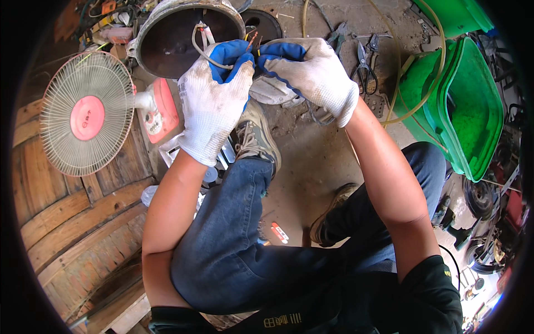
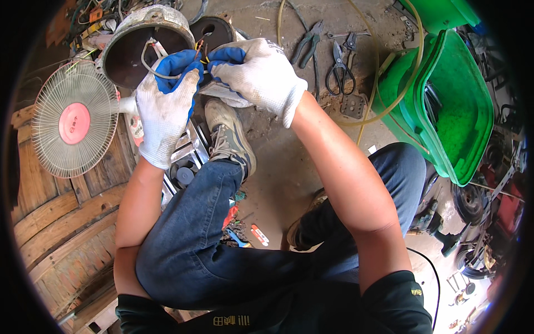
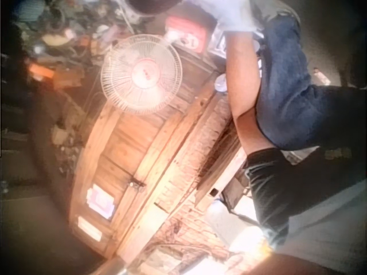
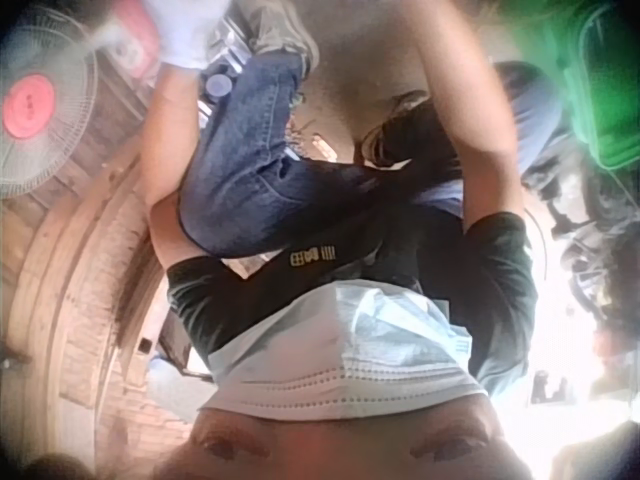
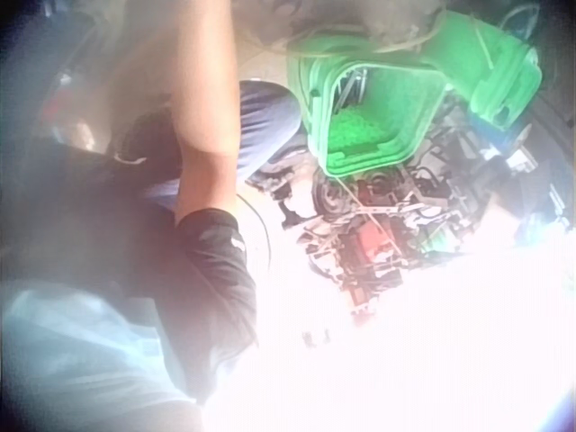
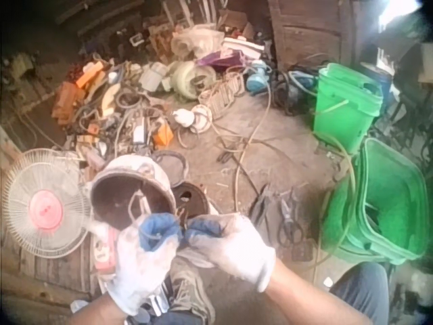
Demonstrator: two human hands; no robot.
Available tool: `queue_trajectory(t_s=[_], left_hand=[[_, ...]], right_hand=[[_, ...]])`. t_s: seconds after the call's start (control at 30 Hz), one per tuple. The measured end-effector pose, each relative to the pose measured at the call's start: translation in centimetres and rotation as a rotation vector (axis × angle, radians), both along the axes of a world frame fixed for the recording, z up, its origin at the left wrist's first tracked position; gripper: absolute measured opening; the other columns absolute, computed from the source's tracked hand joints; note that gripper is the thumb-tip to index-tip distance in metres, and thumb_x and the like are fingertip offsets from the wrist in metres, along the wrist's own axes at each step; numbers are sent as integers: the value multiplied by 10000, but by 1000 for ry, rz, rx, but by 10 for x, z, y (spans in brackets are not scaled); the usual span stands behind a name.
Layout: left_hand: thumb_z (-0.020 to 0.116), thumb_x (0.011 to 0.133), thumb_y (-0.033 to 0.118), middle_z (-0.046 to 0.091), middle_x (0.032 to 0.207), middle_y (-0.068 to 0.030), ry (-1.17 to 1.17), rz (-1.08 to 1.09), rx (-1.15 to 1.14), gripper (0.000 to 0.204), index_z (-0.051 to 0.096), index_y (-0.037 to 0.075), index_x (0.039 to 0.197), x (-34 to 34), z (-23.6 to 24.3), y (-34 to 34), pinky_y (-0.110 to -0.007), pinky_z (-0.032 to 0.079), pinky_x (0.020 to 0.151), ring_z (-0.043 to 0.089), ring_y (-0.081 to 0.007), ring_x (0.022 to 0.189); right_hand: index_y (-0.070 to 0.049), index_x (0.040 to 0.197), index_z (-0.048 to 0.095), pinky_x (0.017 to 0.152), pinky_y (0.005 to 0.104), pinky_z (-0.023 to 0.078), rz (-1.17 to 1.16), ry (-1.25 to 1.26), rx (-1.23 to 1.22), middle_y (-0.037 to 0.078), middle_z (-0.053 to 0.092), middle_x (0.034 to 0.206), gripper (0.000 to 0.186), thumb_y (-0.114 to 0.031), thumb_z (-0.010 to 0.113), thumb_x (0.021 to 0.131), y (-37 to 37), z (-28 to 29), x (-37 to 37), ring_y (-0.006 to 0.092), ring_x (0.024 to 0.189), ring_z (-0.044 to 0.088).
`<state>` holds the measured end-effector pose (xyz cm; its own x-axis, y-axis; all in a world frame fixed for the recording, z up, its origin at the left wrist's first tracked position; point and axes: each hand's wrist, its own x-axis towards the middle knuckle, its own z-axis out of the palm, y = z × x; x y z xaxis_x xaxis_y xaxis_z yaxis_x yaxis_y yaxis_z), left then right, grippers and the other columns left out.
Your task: The person sits on the floor and works on a small electric motor, stripping and twisting wires, and using pliers to cut and adjust connections. The person briefly reaches for a phone and then resumes working on the motor wiring.
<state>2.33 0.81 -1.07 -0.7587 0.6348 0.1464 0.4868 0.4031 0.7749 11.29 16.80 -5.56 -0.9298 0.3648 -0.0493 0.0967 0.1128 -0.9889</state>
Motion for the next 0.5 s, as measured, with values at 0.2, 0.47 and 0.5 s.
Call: queue_trajectory(t_s=[0.2,0.47,0.5], left_hand=[[708,944,31,758,988,-50,-35,-64,-71,236,723,-18,1174,0,11,-1,-263,573,823,683,-89,868],[731,928,19,756,1052,-69,-168,-187,-36,261,718,-37,1183,-14,12,-6,-286,569,903,687,-110,952],[735,930,26,758,1053,-71,-125,-171,-122,262,718,-35,1184,-15,16,-4,-285,571,898,690,-113,951]], right_hand=[[-47,1116,786,734,337,578,27,164,-48,136,775,870,357,-279,741,848,6,-24,-6,212,733,723],[-27,1126,779,653,267,559,87,36,182,50,762,837,299,-185,761,872,11,-2,-7,74,690,653],[-22,1089,780,649,280,564,67,18,267,61,754,816,282,-192,763,866,10,4,-5,95,668,656]])
